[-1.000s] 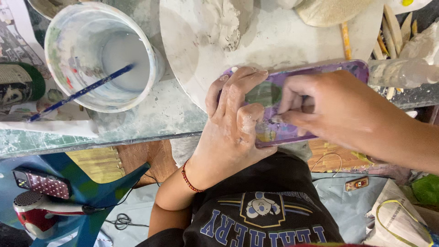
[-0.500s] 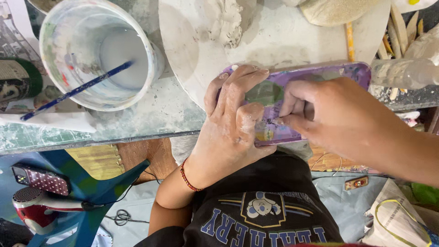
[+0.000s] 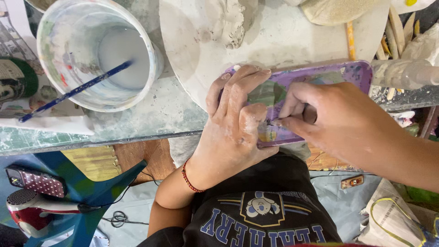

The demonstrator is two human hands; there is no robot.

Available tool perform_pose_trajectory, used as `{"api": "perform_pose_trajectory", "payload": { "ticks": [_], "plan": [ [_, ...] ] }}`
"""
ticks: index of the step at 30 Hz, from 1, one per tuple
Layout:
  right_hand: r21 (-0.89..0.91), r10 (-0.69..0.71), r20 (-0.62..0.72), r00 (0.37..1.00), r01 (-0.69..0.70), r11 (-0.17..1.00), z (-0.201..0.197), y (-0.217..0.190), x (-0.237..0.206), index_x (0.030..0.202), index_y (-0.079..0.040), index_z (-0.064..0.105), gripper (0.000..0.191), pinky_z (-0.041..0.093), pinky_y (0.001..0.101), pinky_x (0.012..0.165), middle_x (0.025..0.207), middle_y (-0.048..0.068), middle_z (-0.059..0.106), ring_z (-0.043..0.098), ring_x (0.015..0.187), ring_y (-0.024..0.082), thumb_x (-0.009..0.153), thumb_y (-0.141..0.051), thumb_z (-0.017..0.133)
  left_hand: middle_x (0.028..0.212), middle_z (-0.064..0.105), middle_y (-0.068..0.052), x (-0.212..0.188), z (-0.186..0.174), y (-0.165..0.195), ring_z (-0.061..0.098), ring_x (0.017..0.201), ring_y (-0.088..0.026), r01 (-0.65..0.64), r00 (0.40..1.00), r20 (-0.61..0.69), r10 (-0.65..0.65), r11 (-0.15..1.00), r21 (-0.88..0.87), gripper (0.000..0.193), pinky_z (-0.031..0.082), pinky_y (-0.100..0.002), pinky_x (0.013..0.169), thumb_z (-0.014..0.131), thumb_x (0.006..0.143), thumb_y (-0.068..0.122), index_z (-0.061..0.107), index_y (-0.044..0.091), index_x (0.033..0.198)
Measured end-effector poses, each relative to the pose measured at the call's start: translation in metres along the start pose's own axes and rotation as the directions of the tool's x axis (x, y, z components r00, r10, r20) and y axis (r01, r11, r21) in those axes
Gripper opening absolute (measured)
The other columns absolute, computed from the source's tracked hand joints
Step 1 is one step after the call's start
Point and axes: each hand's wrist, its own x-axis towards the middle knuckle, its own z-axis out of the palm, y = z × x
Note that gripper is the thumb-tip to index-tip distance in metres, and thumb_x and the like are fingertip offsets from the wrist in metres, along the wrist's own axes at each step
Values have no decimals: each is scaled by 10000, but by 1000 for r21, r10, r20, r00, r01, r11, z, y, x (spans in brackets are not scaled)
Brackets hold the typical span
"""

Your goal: The person holds a purple plastic container and uses their right index finger to rub and scrape a dark residue from the inside surface. The container is rotated and tilted during the process to access different areas.

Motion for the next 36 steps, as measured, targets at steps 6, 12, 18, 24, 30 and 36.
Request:
{"api": "perform_pose_trajectory", "payload": {
  "ticks": [6,12,18,24,30,36],
  "plan": [
    [101,-228,-129,965,241,965,11,18,-1,953,-84,681,294,558,310,521,757,-7,776,685,615,142,845,-317,824,1497,384,-204,2,-4,0,406,1457,-426,-1,1000,22,2,999,-35,836,305,-598,1190,979,637,244,362,91,1180],
    [-462,-843,-263,469,706,537,25,44,-1,1072,-83,696,237,528,316,532,911,80,719,670,701,177,864,-184,751,1516,384,-190,1,-3,1,410,1427,-395,-16,1000,-12,15,1000,-20,817,301,-552,1184,975,691,206,351,93,1206],
    [-627,-872,-232,431,619,473,27,47,17,998,-125,736,198,581,339,678,906,41,714,675,894,192,805,-84,732,1497,399,-195,3,-3,5,425,1450,-434,2,1000,-4,-2,1000,-1,822,296,-593,1225,962,650,214,351,87,1186],
    [-631,-837,-195,511,588,506,30,54,12,991,-90,718,219,577,344,690,902,55,691,667,845,187,812,-211,759,1509,392,-202,3,-2,5,407,1461,-433,14,1000,4,-14,1000,-1,832,281,-594,1226,972,652,230,357,87,1193],
    [-607,-766,-270,583,514,606,20,67,-1,1098,-110,718,348,563,340,768,1021,21,654,665,924,182,774,-224,769,1511,383,-201,3,-3,4,392,1462,-431,8,1000,16,-8,1000,-5,837,279,-583,1217,975,646,243,363,86,1195],
    [-609,-807,-333,487,543,578,16,63,1,1108,-116,713,355,531,377,795,1062,34,659,649,947,217,839,-343,757,1508,388,-196,2,-3,5,395,1455,-435,16,1000,24,-16,1000,0,848,278,-588,1218,972,628,248,379,79,1209]
  ]
}}
